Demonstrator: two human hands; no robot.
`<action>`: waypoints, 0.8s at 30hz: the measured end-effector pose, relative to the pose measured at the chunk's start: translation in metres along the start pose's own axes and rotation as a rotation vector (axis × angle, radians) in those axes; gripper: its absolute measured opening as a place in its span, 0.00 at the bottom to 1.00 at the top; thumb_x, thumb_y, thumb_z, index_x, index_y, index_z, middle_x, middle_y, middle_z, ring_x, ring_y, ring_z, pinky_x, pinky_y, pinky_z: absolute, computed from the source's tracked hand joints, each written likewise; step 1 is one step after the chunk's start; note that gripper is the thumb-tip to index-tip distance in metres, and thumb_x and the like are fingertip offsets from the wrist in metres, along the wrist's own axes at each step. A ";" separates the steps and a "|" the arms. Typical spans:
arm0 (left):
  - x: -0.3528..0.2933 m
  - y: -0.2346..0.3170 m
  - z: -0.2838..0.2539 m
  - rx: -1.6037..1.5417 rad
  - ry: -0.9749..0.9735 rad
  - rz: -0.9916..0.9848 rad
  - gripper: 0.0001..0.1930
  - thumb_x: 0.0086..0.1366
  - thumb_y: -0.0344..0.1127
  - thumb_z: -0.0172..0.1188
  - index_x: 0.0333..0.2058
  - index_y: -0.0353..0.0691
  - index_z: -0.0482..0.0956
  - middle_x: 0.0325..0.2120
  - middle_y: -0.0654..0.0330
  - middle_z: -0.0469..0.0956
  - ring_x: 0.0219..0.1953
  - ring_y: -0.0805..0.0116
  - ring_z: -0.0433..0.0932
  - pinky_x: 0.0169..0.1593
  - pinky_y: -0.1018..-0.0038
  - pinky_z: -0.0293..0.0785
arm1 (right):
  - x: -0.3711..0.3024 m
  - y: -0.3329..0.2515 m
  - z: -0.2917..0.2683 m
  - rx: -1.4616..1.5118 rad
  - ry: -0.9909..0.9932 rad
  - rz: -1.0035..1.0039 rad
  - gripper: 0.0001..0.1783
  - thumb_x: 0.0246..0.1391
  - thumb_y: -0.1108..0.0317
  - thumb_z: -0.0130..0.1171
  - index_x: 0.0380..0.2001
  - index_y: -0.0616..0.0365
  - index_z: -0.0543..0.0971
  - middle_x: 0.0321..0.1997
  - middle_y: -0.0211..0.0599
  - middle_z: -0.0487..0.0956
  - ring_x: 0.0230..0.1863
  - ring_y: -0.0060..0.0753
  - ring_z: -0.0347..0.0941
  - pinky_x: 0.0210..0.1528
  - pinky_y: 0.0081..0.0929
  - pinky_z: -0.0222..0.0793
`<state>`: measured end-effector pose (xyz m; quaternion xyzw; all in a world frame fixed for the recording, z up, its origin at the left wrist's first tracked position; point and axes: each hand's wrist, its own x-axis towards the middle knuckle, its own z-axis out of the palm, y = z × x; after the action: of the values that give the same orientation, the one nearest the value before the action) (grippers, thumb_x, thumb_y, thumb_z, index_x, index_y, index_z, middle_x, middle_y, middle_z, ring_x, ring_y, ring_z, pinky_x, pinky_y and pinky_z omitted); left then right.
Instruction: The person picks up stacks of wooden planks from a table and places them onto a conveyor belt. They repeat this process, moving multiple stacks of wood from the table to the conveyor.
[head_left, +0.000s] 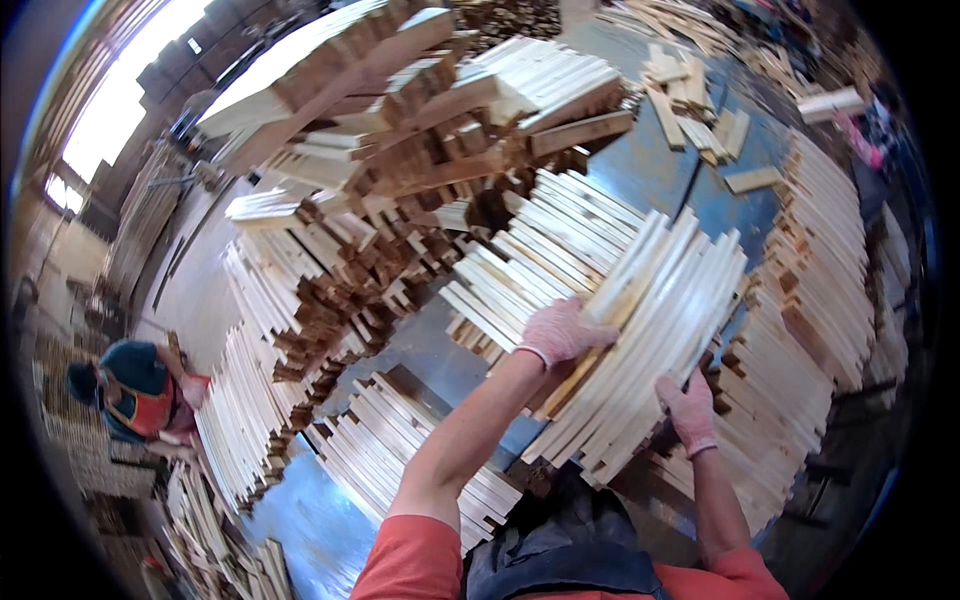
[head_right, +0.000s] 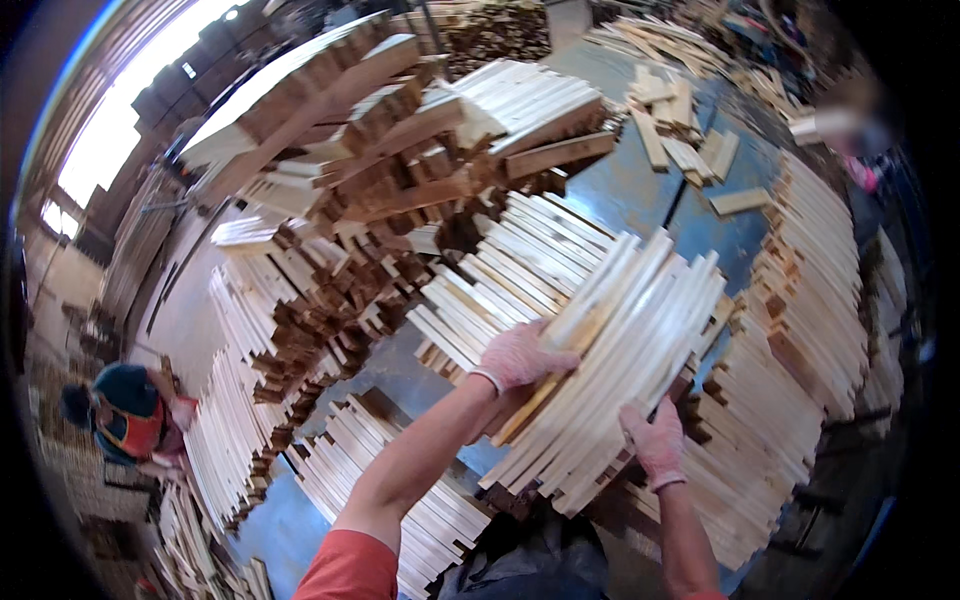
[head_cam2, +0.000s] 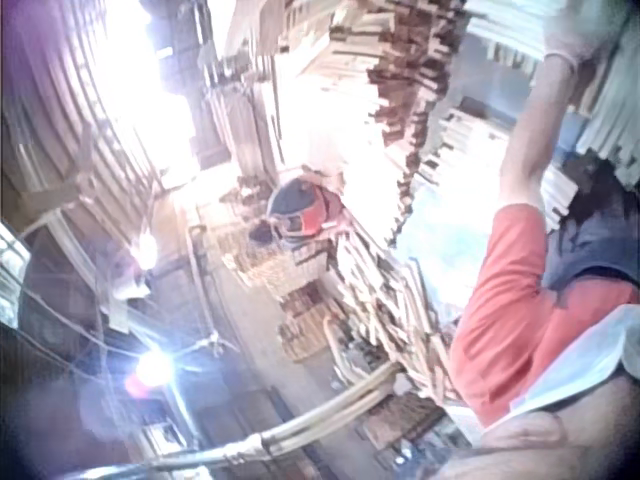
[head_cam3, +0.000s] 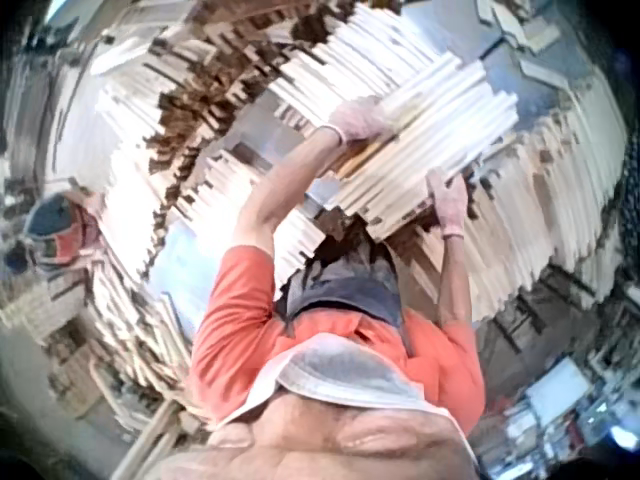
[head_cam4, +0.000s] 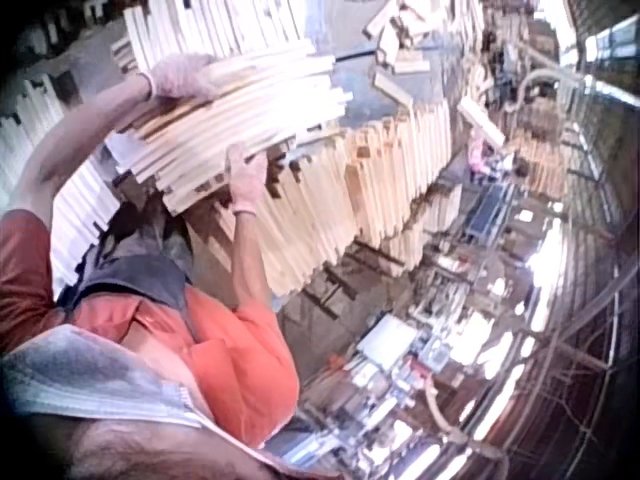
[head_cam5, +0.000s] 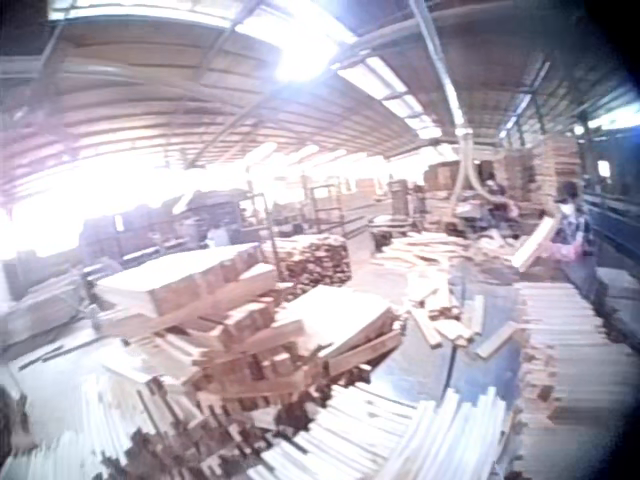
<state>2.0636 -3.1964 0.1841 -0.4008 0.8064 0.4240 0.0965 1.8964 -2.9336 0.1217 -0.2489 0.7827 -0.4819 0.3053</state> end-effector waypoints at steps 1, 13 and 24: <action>-0.007 -0.011 0.002 -0.060 0.064 0.033 0.51 0.53 0.73 0.68 0.62 0.33 0.79 0.60 0.41 0.80 0.62 0.47 0.80 0.64 0.61 0.76 | 0.002 0.005 -0.005 -0.158 0.059 -0.125 0.38 0.54 0.62 0.73 0.66 0.64 0.74 0.54 0.46 0.83 0.50 0.39 0.81 0.55 0.38 0.77; -0.171 -0.306 -0.099 -0.678 0.952 -0.021 0.34 0.68 0.40 0.72 0.69 0.34 0.72 0.60 0.51 0.80 0.59 0.60 0.81 0.64 0.69 0.77 | -0.042 -0.233 0.216 -0.457 -0.795 -0.581 0.40 0.58 0.52 0.67 0.67 0.66 0.73 0.50 0.49 0.80 0.45 0.43 0.79 0.49 0.37 0.77; -0.248 -0.583 -0.219 -0.468 1.526 -0.508 0.49 0.63 0.47 0.74 0.75 0.31 0.60 0.65 0.41 0.75 0.65 0.49 0.75 0.70 0.64 0.69 | 0.033 -0.340 0.646 -0.734 -0.501 -1.199 0.49 0.57 0.45 0.66 0.75 0.59 0.62 0.69 0.54 0.72 0.72 0.55 0.67 0.73 0.49 0.64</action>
<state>2.6923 -3.4093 0.0896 -0.7571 0.4266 0.1581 -0.4689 2.3695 -3.4854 0.1964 -0.8213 0.5303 -0.2023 0.0567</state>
